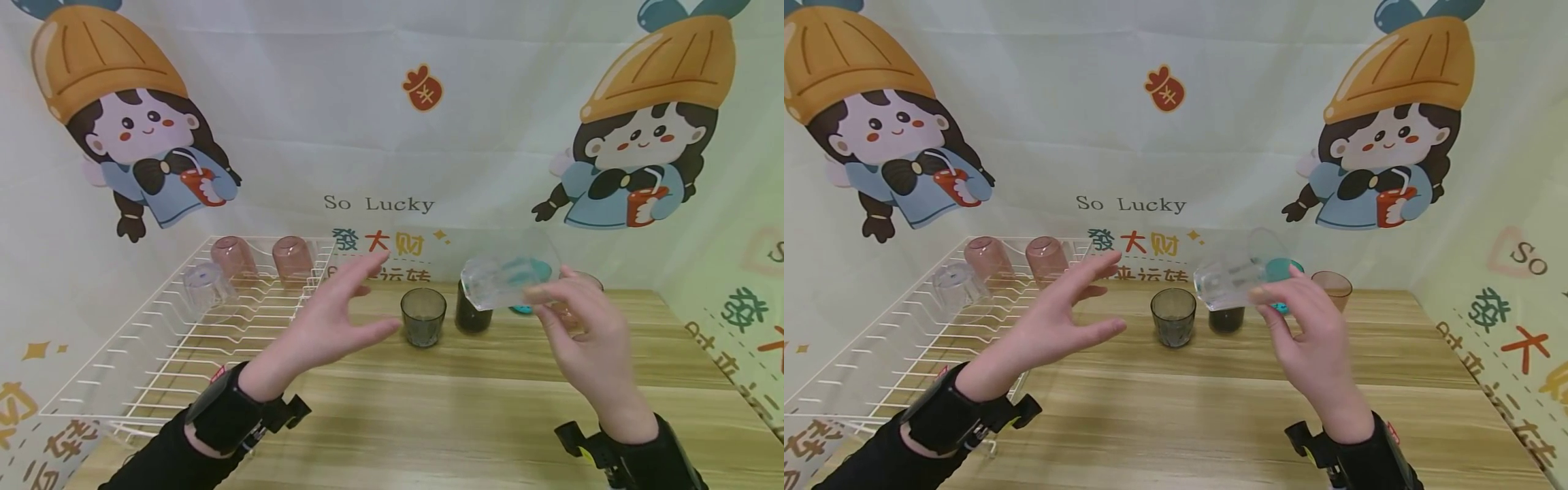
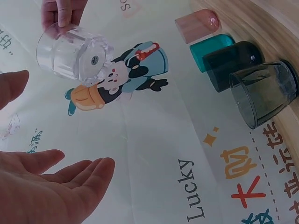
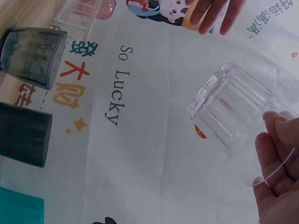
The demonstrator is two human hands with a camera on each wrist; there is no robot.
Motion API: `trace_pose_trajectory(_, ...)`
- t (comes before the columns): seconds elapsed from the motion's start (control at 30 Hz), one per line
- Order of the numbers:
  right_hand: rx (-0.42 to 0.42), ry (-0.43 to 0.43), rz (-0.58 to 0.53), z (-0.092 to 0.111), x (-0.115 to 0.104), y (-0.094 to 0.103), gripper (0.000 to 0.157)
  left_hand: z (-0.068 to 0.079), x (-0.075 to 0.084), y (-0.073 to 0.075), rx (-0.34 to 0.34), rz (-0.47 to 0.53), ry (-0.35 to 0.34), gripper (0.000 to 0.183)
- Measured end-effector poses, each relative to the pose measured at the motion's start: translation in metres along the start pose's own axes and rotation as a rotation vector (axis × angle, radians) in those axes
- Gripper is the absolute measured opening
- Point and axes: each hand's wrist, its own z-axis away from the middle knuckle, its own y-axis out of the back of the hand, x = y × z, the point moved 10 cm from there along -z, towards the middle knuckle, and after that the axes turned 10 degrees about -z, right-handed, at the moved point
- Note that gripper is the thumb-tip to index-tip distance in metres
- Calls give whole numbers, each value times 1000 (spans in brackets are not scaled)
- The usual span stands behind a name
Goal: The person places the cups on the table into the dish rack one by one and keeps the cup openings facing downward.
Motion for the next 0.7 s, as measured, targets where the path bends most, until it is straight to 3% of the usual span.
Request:
trace_pose_trajectory(0.27,33,-6,-97,4,-8,-13,35,0,8,-2,6,38,-27,87)
trace_pose_trajectory(0.53,54,-27,-191,6,-11,-24,31,0,11,-11,-26,113,27,91)
trace_pose_trajectory(0.7,93,-44,-318,8,-12,-27,24,0,18,-13,-15,176,-12,92)
